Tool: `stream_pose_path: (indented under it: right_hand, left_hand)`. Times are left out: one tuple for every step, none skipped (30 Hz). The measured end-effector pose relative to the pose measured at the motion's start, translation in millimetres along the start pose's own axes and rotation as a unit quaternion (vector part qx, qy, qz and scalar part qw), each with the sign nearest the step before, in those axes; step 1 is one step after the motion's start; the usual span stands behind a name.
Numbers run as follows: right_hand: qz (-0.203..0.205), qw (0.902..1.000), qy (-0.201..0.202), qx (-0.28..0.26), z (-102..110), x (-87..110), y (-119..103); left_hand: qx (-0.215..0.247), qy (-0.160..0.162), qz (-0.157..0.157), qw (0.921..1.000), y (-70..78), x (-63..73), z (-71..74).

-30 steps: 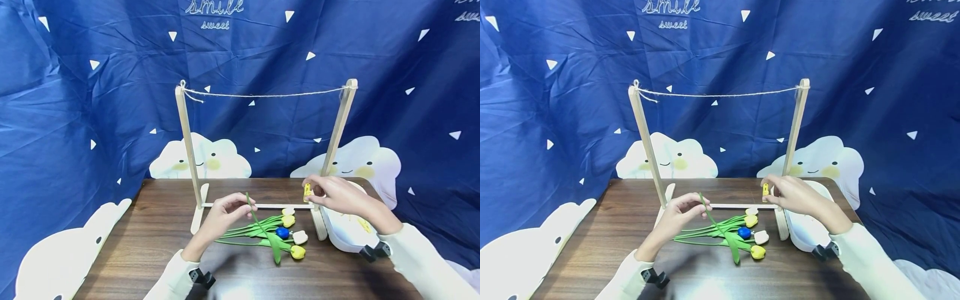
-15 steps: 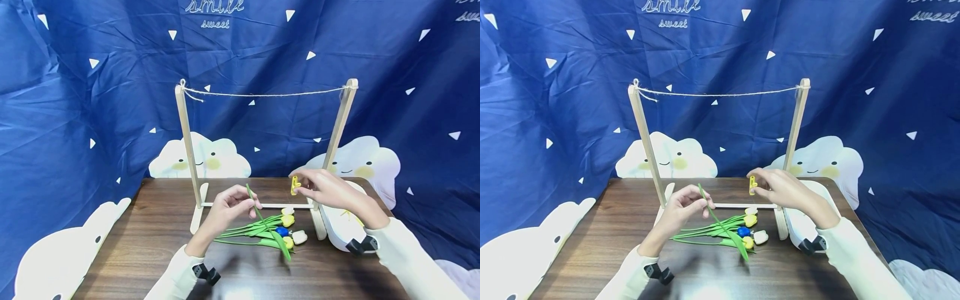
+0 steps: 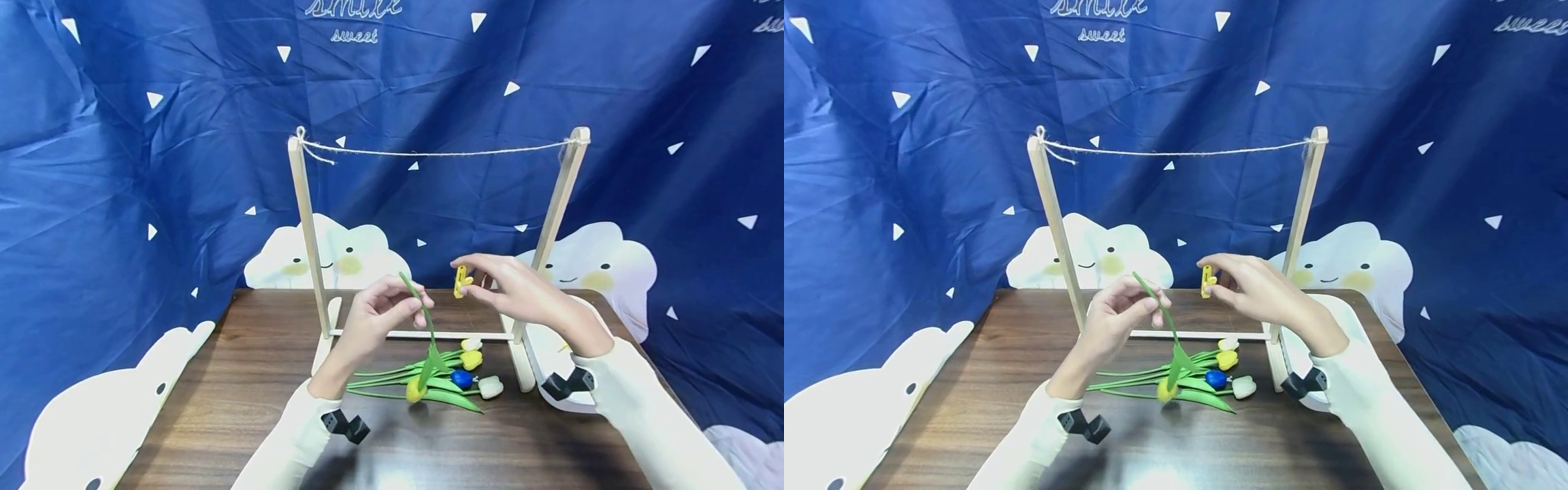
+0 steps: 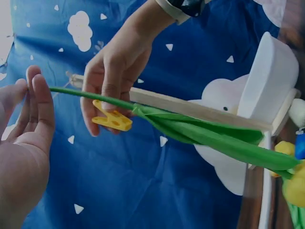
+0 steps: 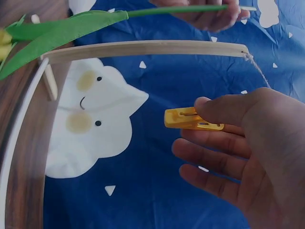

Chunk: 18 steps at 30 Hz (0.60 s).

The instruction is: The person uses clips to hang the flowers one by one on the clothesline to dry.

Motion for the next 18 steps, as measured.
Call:
stream_pose_path:
  right_hand:
    - [0.003,1.0,0.008,0.001,1.1,-2.8,-1.3]
    - [0.007,0.9998,0.018,0.0,2.5,-5.5,-2.9]
    - [0.011,0.9996,0.028,0.0,4.0,-8.2,-4.5]
    - [0.016,0.9992,0.036,0.0,5.7,-11.1,-6.7]
    - [0.02,0.9988,0.045,0.003,7.3,-13.9,-8.6]
    - [0.024,0.9984,0.052,0.004,8.9,-16.6,-10.6]
    - [0.026,0.998,0.057,0.005,10.8,-19.2,-12.9]
    - [0.029,0.9977,0.061,0.003,12.6,-21.8,-15.2]
    - [0.032,0.9974,0.064,0.0,14.2,-24.6,-17.1]
    - [0.034,0.9971,0.068,-0.004,15.9,-27.4,-19.3]
    - [0.037,0.9967,0.072,-0.009,17.4,-30.5,-21.2]
    - [0.042,0.9962,0.075,-0.015,18.9,-33.5,-23.2]
    - [0.046,0.9956,0.079,-0.021,20.5,-36.4,-25.2]
    - [0.053,0.9947,0.084,-0.024,21.5,-39.7,-26.4]
    - [0.058,0.9938,0.09,-0.027,22.6,-42.8,-28.0]
    - [0.063,0.993,0.096,-0.028,24.1,-45.8,-30.0]
    - [0.068,0.9921,0.102,-0.028,25.2,-48.9,-31.3]
    - [0.073,0.9912,0.108,-0.028,26.6,-51.8,-32.7]
  left_hand:
    - [-0.002,0.005,-0.002,1.0,1.5,-2.8,1.3]
    - [-0.007,0.013,-0.004,0.9999,2.9,-5.4,2.8]
    - [-0.011,0.022,-0.007,0.9997,4.1,-8.1,4.7]
    - [-0.018,0.03,-0.012,0.9993,5.7,-10.8,7.1]
    - [-0.024,0.039,-0.014,0.9988,7.8,-13.3,9.4]
    - [-0.03,0.048,-0.017,0.9982,9.7,-15.9,12.2]
    - [-0.038,0.057,-0.022,0.9974,11.7,-18.8,14.9]
    - [-0.045,0.067,-0.027,0.9964,13.4,-21.8,17.6]
    - [-0.051,0.077,-0.031,0.9952,15.2,-24.6,20.4]
    - [-0.055,0.086,-0.034,0.9942,17.0,-27.3,23.1]
    - [-0.056,0.095,-0.036,0.9932,19.0,-29.9,25.6]
    - [-0.056,0.102,-0.039,0.9924,20.7,-32.5,27.8]
    - [-0.054,0.107,-0.044,0.9919,22.5,-35.2,29.5]
    - [-0.052,0.109,-0.047,0.9915,24.2,-37.5,31.3]
    - [-0.048,0.11,-0.049,0.9915,26.0,-39.8,33.0]
    - [-0.045,0.11,-0.052,0.9915,27.7,-42.1,34.7]
    - [-0.046,0.111,-0.055,0.9913,29.6,-44.4,36.4]
    - [-0.049,0.113,-0.057,0.9907,31.4,-46.8,37.8]
Point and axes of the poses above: each hand's wrist, its own x-axis away from the middle knuckle, its own z-axis out of the back of the hand, y = z × x, the point moved 1 cm from there along -x, towards the middle knuckle, and after that the axes turned 9 degrees about x, right-handed, at the moved point
